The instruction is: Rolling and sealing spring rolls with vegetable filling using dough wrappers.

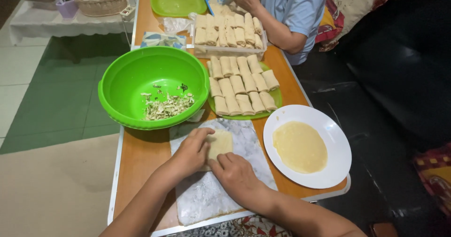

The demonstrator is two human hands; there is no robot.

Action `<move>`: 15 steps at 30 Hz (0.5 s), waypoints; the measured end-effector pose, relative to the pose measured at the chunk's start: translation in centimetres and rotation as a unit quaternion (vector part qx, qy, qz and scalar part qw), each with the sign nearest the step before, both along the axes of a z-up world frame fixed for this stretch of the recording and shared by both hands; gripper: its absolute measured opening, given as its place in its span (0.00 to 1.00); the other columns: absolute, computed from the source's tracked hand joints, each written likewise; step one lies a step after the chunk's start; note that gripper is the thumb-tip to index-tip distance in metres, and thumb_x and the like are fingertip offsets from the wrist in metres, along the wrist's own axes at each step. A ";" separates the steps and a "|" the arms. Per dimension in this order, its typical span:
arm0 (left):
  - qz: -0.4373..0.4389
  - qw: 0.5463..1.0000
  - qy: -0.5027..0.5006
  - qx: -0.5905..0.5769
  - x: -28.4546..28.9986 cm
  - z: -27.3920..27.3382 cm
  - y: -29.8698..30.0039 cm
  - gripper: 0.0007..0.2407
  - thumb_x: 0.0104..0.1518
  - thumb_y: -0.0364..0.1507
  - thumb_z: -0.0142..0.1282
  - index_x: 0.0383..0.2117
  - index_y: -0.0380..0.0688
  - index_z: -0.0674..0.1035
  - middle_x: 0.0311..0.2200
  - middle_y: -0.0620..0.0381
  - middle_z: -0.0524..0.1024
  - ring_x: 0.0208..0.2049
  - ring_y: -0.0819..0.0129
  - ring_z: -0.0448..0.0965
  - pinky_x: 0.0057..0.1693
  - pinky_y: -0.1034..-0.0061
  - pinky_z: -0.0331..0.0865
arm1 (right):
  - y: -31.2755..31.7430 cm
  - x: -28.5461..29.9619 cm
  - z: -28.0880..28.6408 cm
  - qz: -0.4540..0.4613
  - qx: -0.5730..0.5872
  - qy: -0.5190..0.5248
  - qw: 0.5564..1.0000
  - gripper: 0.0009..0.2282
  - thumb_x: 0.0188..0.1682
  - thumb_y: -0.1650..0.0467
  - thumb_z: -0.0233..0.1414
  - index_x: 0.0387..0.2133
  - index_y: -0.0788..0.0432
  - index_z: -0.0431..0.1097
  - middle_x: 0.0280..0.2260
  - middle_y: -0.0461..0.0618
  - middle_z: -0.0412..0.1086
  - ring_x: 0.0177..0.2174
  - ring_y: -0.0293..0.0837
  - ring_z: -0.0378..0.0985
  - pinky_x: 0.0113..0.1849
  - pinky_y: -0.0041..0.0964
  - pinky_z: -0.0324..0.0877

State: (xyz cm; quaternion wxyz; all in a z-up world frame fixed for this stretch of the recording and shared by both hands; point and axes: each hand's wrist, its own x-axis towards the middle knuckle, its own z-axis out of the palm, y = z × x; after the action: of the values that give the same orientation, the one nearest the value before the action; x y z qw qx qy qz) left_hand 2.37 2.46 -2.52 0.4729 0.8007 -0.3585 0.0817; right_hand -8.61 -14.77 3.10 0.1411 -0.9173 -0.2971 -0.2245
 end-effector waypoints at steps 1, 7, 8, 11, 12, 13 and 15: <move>0.000 1.000 -0.002 0.001 -0.8 1.7 0.7 0.14 0.57 0.18 0.52 0.49 0.38 0.74 0.46 0.41 0.74 0.43 0.49 0.78 0.48 0.63 0.75 | 0.0 0.1 -0.1 0.000 0.001 -0.002 1.000 0.14 0.40 0.75 0.53 0.41 0.63 0.73 0.30 0.52 0.68 0.32 0.51 0.74 0.33 0.44 0.71; 0.013 0.947 0.318 0.035 -7.0 5.4 5.2 0.12 0.59 0.30 0.56 0.48 0.41 0.77 0.38 0.52 0.81 0.37 0.69 0.81 0.45 0.74 0.77 | 0.2 0.1 -0.5 -0.004 0.004 -0.026 1.000 0.12 0.40 0.74 0.53 0.38 0.62 0.73 0.29 0.51 0.67 0.32 0.51 0.73 0.32 0.43 0.70; 0.007 0.918 0.395 0.001 -8.0 3.7 5.9 0.13 0.59 0.31 0.56 0.48 0.38 0.78 0.37 0.51 0.81 0.37 0.69 0.80 0.45 0.74 0.76 | 0.2 0.2 -0.5 -0.008 0.011 -0.025 1.000 0.13 0.39 0.74 0.53 0.39 0.61 0.73 0.29 0.51 0.67 0.32 0.51 0.73 0.32 0.43 0.70; 0.002 0.852 0.514 -0.099 -9.9 0.1 6.4 0.16 0.59 0.30 0.56 0.51 0.33 0.77 0.40 0.51 0.79 0.41 0.70 0.78 0.49 0.75 0.75 | 0.2 0.2 -0.6 -0.017 0.024 -0.024 0.999 0.13 0.39 0.74 0.53 0.39 0.60 0.74 0.29 0.51 0.68 0.32 0.51 0.73 0.33 0.43 0.70; 0.001 0.813 0.556 -0.170 -10.6 -1.1 6.3 0.18 0.59 0.30 0.56 0.53 0.31 0.75 0.44 0.51 0.78 0.44 0.70 0.78 0.52 0.75 0.75 | 0.1 0.0 -0.7 -0.020 0.025 -0.021 0.999 0.14 0.39 0.74 0.53 0.39 0.60 0.74 0.29 0.50 0.68 0.32 0.50 0.73 0.33 0.43 0.70; 0.002 0.811 0.559 -0.171 -11.0 -0.8 5.8 0.18 0.59 0.30 0.56 0.53 0.31 0.75 0.44 0.51 0.78 0.44 0.70 0.78 0.52 0.75 0.75 | 0.1 0.1 -0.5 -0.019 0.025 -0.018 0.999 0.14 0.39 0.74 0.53 0.39 0.60 0.74 0.29 0.50 0.68 0.32 0.50 0.73 0.33 0.43 0.70; 0.029 0.825 0.532 -0.187 -11.9 -0.3 4.8 0.22 0.59 0.30 0.55 0.60 0.35 0.69 0.51 0.52 0.77 0.48 0.70 0.77 0.54 0.76 0.73 | 0.0 0.1 0.0 -0.014 0.031 -0.010 0.999 0.13 0.40 0.74 0.53 0.40 0.60 0.74 0.30 0.50 0.69 0.33 0.50 0.73 0.33 0.42 0.71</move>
State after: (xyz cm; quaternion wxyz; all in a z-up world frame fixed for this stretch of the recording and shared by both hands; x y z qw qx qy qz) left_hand -9.50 7.22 -2.78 0.7280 0.6268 -0.0056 -0.2777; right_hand -8.48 -14.72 3.10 0.1638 -0.9143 -0.2784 -0.2445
